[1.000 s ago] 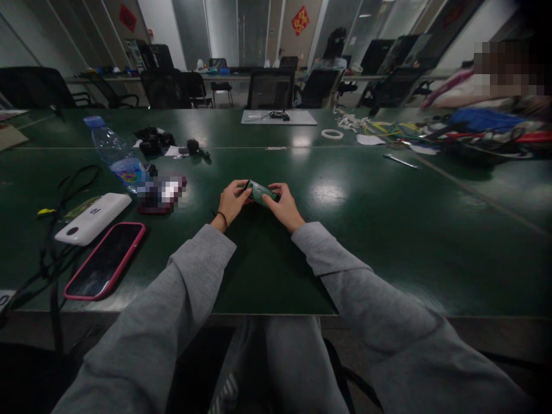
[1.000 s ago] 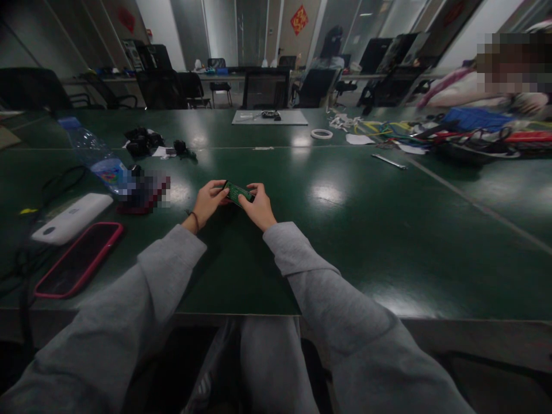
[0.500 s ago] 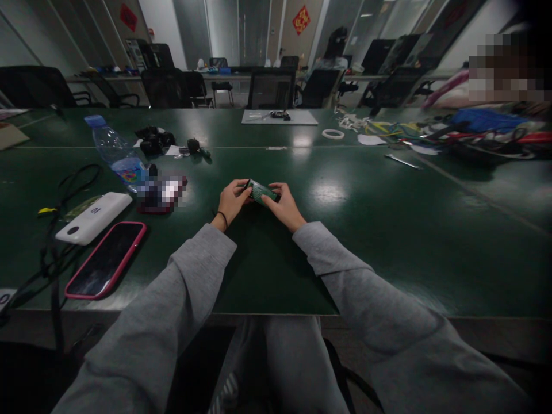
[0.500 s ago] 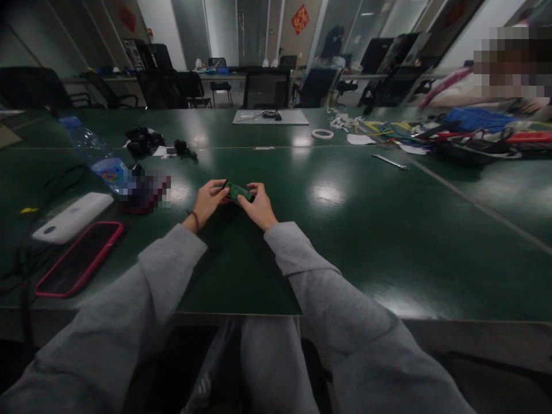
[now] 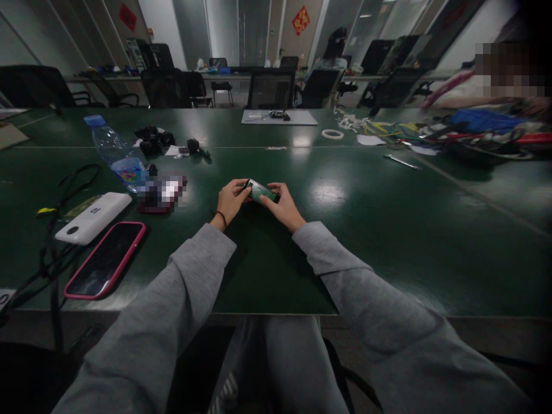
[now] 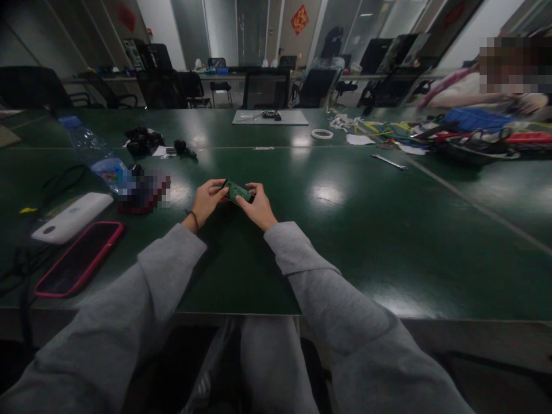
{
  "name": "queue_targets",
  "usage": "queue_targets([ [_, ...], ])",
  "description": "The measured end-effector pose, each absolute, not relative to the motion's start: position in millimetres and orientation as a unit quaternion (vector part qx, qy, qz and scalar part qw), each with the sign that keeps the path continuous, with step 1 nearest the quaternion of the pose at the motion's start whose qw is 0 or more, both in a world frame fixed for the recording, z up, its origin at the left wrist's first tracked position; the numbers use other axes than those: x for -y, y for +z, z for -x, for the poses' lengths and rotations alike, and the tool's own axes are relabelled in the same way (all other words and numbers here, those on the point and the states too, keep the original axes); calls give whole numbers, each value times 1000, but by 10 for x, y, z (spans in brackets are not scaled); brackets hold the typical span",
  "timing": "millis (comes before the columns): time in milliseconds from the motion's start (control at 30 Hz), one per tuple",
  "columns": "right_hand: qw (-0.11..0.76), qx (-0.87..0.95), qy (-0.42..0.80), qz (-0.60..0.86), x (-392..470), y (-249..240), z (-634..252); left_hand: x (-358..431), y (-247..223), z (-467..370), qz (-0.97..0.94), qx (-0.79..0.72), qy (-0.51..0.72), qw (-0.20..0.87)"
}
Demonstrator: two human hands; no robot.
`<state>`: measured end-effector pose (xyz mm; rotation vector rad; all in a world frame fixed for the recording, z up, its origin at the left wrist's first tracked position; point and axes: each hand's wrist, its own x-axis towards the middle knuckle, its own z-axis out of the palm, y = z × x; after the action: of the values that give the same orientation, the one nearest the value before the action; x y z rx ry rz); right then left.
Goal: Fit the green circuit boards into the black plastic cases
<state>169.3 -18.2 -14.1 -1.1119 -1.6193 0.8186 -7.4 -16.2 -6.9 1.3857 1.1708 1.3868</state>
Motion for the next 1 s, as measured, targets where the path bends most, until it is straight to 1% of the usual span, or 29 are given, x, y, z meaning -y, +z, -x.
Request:
queue_targets([
  [800, 489, 670, 324, 455, 176, -146, -1692, 159, -76, 42, -539, -472, 560, 416],
  [1000, 500, 642, 362, 455, 141, -176, -1704, 182, -34, 31, -541, -460, 570, 414],
])
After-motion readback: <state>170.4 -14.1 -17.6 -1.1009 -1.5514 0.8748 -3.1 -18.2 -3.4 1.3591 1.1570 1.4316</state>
